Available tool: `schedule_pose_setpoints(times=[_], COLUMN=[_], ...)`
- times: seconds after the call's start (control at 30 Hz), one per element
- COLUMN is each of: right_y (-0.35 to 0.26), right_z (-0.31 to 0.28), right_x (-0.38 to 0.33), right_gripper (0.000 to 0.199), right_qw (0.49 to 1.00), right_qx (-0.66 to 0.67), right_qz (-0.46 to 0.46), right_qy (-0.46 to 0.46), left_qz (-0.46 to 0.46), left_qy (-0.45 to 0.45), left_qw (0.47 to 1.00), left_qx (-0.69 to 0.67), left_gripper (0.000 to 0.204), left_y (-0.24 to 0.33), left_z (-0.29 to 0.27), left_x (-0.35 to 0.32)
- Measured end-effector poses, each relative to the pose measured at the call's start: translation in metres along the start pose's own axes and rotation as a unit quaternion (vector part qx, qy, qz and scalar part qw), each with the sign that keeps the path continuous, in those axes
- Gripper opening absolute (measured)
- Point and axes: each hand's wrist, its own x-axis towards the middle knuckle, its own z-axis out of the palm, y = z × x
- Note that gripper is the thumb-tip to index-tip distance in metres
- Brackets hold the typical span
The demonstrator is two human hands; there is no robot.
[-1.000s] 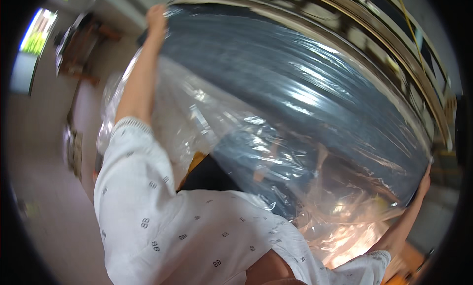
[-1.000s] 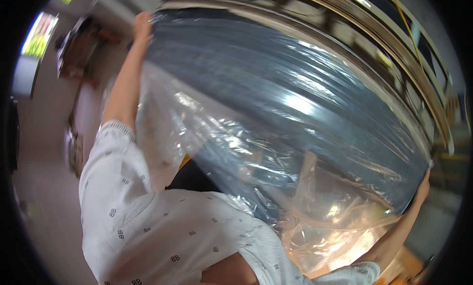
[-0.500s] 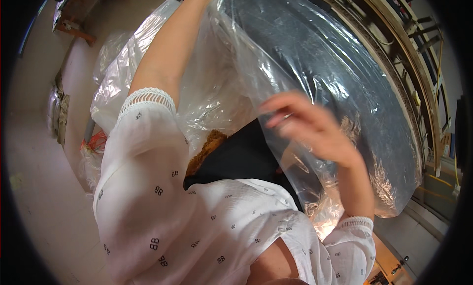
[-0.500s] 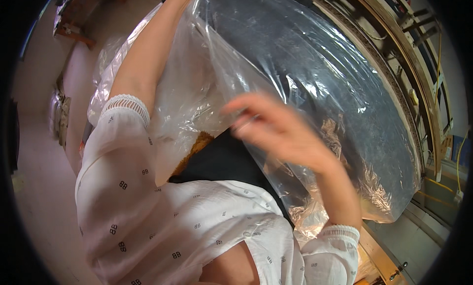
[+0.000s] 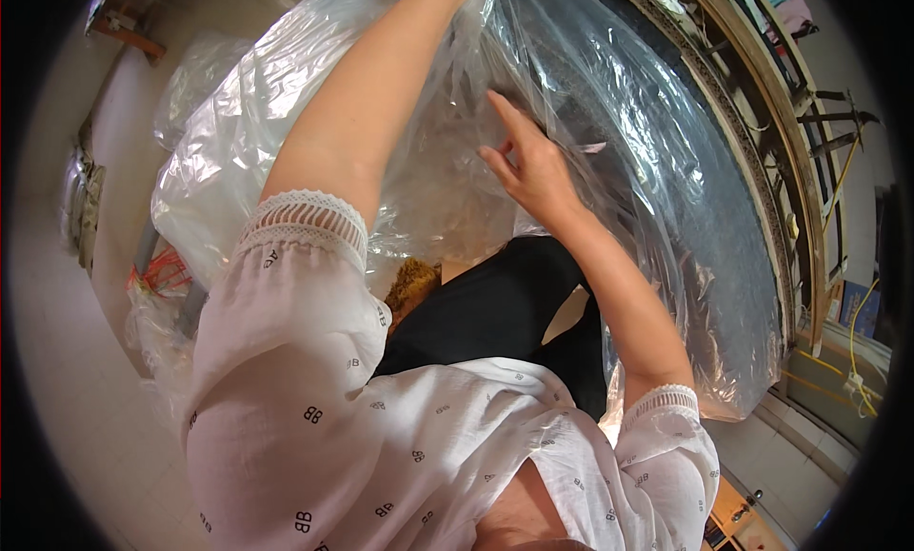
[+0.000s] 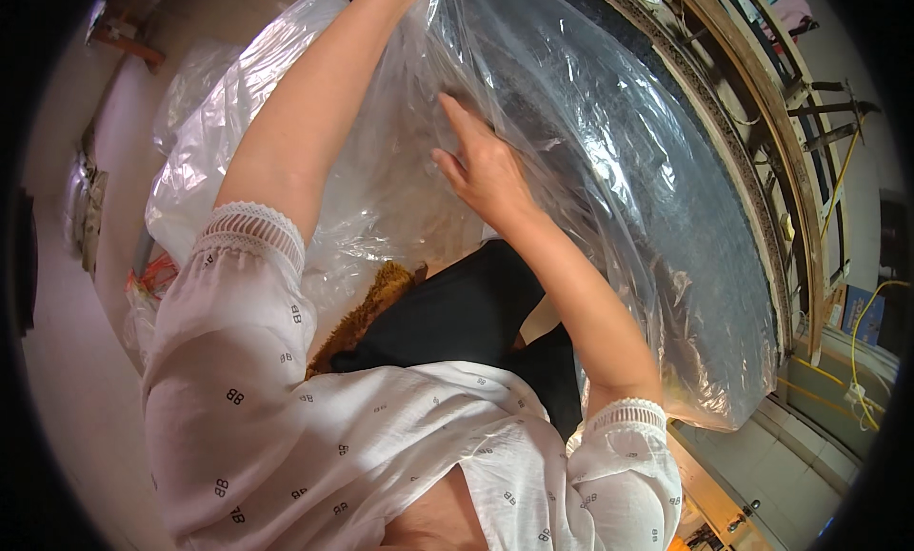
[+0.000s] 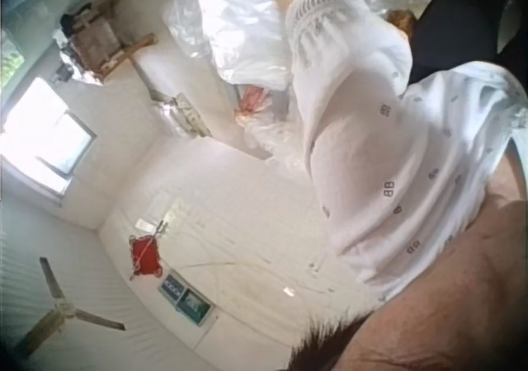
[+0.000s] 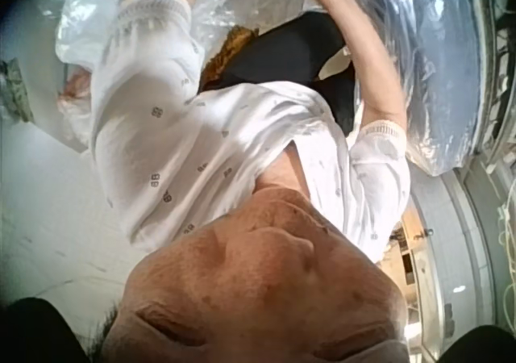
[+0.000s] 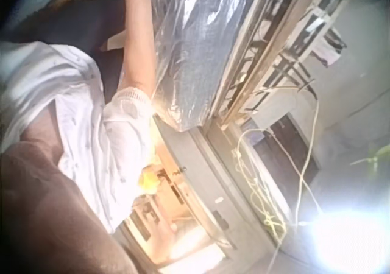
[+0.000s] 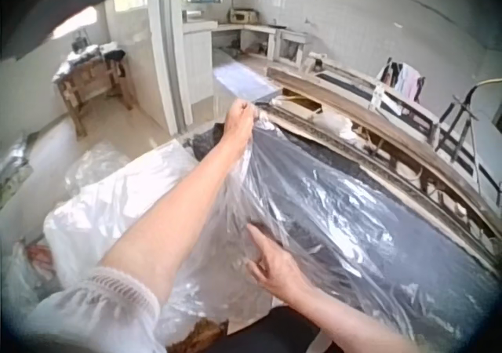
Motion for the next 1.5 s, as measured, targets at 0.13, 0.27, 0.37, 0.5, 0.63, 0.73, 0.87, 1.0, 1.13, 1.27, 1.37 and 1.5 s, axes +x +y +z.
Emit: schedule_pose_setpoints(times=[0.13,0.27,0.37,0.5,0.63,0.73,0.87,1.0,1.13,1.27,1.37,1.5], right_y=[-0.001,-0.004,-0.008,0.003,-0.006,-0.04,-0.057,-0.064,-0.047,-0.043,-0.068,-0.049], right_z=[0.008,0.011,0.018,0.026,0.011,-0.024,-0.073,-0.105,-0.125,-0.174,-0.21,-0.237], right_x=[0.024,0.019,0.023,0.04,0.036,0.016,0.012,0.017,-0.01,-0.088,-0.2,-0.288], right_gripper=[0.025,0.017,0.016,0.018,0.016,0.016,0.015,0.041,0.041,0.035,0.033,0.037], right_qw=[0.974,0.989,0.992,0.969,0.984,0.996,0.978,0.761,0.759,0.891,0.825,0.822], right_qx=[0.0,-0.021,-0.059,-0.226,-0.167,-0.039,0.193,0.63,0.575,0.357,0.506,0.529], right_qz=[0.167,0.129,0.035,0.091,0.006,-0.059,-0.026,0.14,0.281,0.201,0.178,0.027], right_qy=[-0.156,-0.067,0.106,0.039,0.069,0.05,0.08,0.072,-0.117,-0.198,0.176,0.21], left_qz=[0.078,0.07,-0.013,-0.025,-0.024,-0.035,0.0,0.127,0.116,0.226,0.296,0.382], left_qy=[0.034,0.033,0.003,0.01,0.017,0.015,-0.005,0.037,0.007,0.043,0.01,-0.008], left_qw=[0.995,0.996,0.997,0.995,0.994,0.995,1.0,0.986,0.992,0.922,0.869,0.757], left_qx=[-0.048,-0.039,-0.076,-0.1,-0.106,-0.093,-0.027,0.099,0.053,0.312,0.396,0.53], left_gripper=[0.016,0.015,0.013,0.011,0.012,0.013,0.015,0.021,0.015,0.015,0.016,0.025], left_y=[0.003,0.004,0.004,0.008,0.01,0.009,0.003,-0.007,-0.021,-0.01,0.006,-0.015], left_z=[0.012,0.006,0.0,0.01,0.009,0.002,0.0,0.003,0.003,0.01,0.016,0.003], left_x=[-0.004,-0.005,-0.001,-0.007,-0.009,-0.007,-0.003,0.001,0.016,0.002,-0.007,0.012])
